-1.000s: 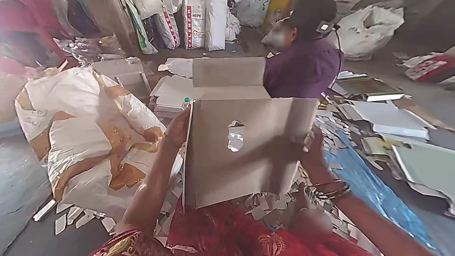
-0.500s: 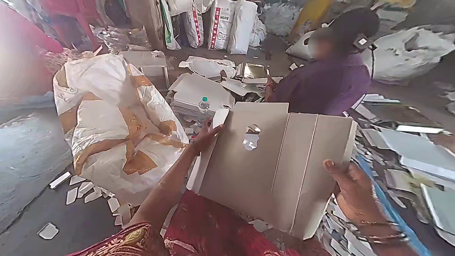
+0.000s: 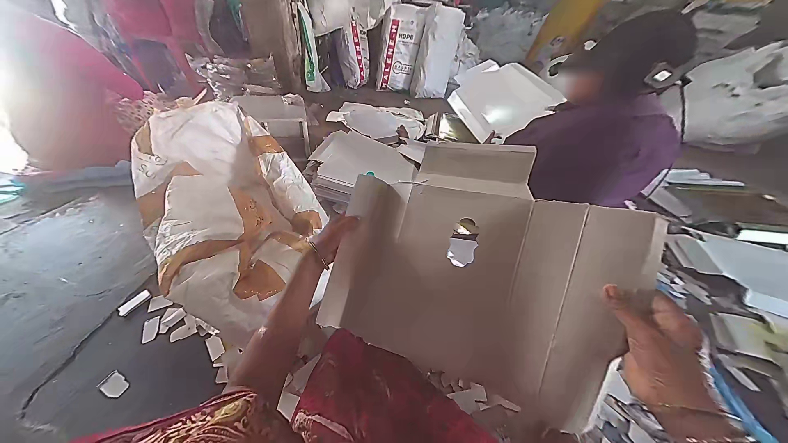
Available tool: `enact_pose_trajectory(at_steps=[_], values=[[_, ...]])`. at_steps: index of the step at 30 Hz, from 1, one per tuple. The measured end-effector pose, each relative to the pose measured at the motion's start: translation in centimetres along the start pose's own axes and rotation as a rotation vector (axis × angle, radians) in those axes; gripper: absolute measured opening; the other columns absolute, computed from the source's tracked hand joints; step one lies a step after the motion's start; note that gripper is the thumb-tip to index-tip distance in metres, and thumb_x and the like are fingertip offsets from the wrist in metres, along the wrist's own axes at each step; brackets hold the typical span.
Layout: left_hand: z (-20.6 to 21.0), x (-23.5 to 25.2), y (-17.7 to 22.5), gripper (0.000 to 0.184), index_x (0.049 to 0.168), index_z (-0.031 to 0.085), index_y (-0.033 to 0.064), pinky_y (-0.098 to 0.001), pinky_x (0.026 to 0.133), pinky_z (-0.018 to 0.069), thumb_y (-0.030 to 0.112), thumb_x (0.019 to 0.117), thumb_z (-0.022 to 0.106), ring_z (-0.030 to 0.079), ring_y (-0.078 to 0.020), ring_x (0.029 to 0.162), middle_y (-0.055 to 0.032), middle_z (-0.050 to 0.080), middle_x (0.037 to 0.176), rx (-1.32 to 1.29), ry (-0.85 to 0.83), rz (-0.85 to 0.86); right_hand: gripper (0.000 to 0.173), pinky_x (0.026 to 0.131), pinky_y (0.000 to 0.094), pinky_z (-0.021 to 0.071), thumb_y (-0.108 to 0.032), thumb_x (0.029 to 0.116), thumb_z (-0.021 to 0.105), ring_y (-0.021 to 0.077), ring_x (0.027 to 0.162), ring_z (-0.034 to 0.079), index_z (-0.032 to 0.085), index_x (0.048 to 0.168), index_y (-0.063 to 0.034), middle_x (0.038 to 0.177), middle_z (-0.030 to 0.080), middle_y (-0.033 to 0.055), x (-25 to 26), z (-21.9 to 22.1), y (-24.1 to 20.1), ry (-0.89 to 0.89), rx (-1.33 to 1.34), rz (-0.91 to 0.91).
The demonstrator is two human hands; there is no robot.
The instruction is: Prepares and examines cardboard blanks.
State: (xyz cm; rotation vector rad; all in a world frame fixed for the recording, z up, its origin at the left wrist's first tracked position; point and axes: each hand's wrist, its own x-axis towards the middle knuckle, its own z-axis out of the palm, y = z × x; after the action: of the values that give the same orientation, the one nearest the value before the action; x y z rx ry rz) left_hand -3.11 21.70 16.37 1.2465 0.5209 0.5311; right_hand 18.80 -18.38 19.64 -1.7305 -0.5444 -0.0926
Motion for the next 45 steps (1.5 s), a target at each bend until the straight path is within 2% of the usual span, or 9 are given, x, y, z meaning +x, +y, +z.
enact_pose_trajectory(at_steps=[5, 10, 18, 23, 26, 33, 39, 43, 45], values=[[-3.8, 0.5, -1.7, 0.024, 0.127, 0.057, 0.0100, -0.0294, 0.072, 0.0617, 0.015, 0.1042, 0.054, 0.072, -0.0112, 0.082, -0.0037, 0.073, 0.098, -0.157, -0.110, -0.031, 0.040, 0.082, 0.0183, 0.0530, -0.026, 0.0995, 0.062, -0.0030, 0.093, 0.060, 0.053, 0.131, -0.0027, 0.109, 0.060, -0.0011, 0.2, -0.4, 0.9, 0.035, -0.076, 0.068], [-0.2, -1.0, -4.6, 0.022, 0.125, 0.055, 0.0059, -0.0304, 0.075, 0.0601, 0.016, 0.1077, 0.048, 0.070, -0.0118, 0.083, -0.0046, 0.070, 0.095, -0.236, -0.154, -0.262, 0.053, 0.092, 0.0187, 0.0504, -0.021, 0.1002, 0.062, -0.0013, 0.105, 0.058, 0.043, 0.144, 0.0035, 0.125, 0.058, 0.0094, 1.2, -2.5, 1.5, 0.045, -0.154, 0.014], [1.5, -2.1, -9.8, 0.032, 0.134, 0.053, 0.0040, -0.0316, 0.082, 0.0566, 0.019, 0.1060, 0.054, 0.066, -0.0125, 0.094, -0.0078, 0.067, 0.109, -0.175, -0.073, -0.375, 0.058, 0.106, 0.0420, 0.0463, -0.015, 0.1004, 0.058, 0.0293, 0.130, 0.052, 0.038, 0.152, 0.0009, 0.152, 0.042, 0.0269, 0.7, -4.1, 0.2, 0.042, -0.303, 0.047], [-0.1, -1.3, -7.8, 0.036, 0.141, 0.046, 0.0077, -0.0331, 0.082, 0.0597, 0.018, 0.1074, 0.050, 0.070, -0.0139, 0.093, -0.0079, 0.069, 0.108, -0.230, -0.105, -0.269, 0.054, 0.101, 0.0386, 0.0482, -0.017, 0.1017, 0.056, 0.0240, 0.120, 0.057, 0.040, 0.150, 0.0014, 0.146, 0.049, 0.0259, 1.2, -3.4, 0.9, 0.055, -0.302, 0.071], [-0.2, -1.8, -6.1, 0.033, 0.139, 0.048, 0.0068, -0.0321, 0.080, 0.0597, 0.015, 0.1070, 0.050, 0.070, -0.0134, 0.091, -0.0074, 0.069, 0.105, -0.235, -0.055, -0.219, 0.054, 0.108, 0.0406, 0.0448, -0.014, 0.1029, 0.053, 0.0292, 0.129, 0.053, 0.039, 0.150, 0.0060, 0.149, 0.045, 0.0299, 1.7, -2.9, 1.1, 0.025, -0.290, 0.040], [-1.2, -2.2, -5.0, 0.022, 0.127, 0.053, 0.0103, -0.0289, 0.070, 0.0622, 0.015, 0.1093, 0.041, 0.072, -0.0105, 0.081, -0.0028, 0.072, 0.093, -0.245, -0.020, -0.102, 0.048, 0.097, 0.0471, 0.0506, -0.017, 0.1067, 0.050, 0.0301, 0.112, 0.061, 0.041, 0.152, -0.0014, 0.132, 0.058, 0.0266, 1.5, -1.0, -1.9, 0.068, -0.273, 0.056], [-1.7, -0.9, -3.4, 0.017, 0.117, 0.061, 0.0172, -0.0237, 0.074, 0.0610, 0.025, 0.1075, 0.049, 0.071, -0.0030, 0.084, 0.0058, 0.073, 0.094, -0.105, -0.010, 0.083, 0.048, 0.086, 0.0316, 0.0504, -0.018, 0.1061, 0.049, 0.0161, 0.095, 0.060, 0.042, 0.150, 0.0003, 0.123, 0.062, 0.0195, 1.0, -0.6, -4.7, 0.082, -0.282, -0.067], [-2.9, 1.2, -2.9, 0.022, 0.125, 0.057, 0.0206, -0.0280, 0.083, 0.0611, 0.032, 0.1077, 0.049, 0.071, -0.0060, 0.095, 0.0055, 0.072, 0.105, -0.147, -0.136, 0.074, 0.049, 0.109, 0.0270, 0.0392, -0.004, 0.1080, 0.044, 0.0174, 0.130, 0.053, 0.030, 0.155, 0.0015, 0.149, 0.048, 0.0193, -2.3, 1.7, -14.9, 0.023, -0.312, 0.320], [-3.7, 1.8, -3.2, 0.027, 0.131, 0.055, 0.0198, -0.0319, 0.088, 0.0603, 0.032, 0.1072, 0.051, 0.070, -0.0087, 0.101, 0.0033, 0.071, 0.111, -0.142, -0.164, 0.086, 0.047, 0.096, 0.0245, 0.0508, -0.009, 0.1042, 0.048, 0.0176, 0.115, 0.062, 0.040, 0.146, 0.0096, 0.133, 0.058, 0.0225, 0.0, 0.7, -8.6, 0.111, -0.370, -0.046]])
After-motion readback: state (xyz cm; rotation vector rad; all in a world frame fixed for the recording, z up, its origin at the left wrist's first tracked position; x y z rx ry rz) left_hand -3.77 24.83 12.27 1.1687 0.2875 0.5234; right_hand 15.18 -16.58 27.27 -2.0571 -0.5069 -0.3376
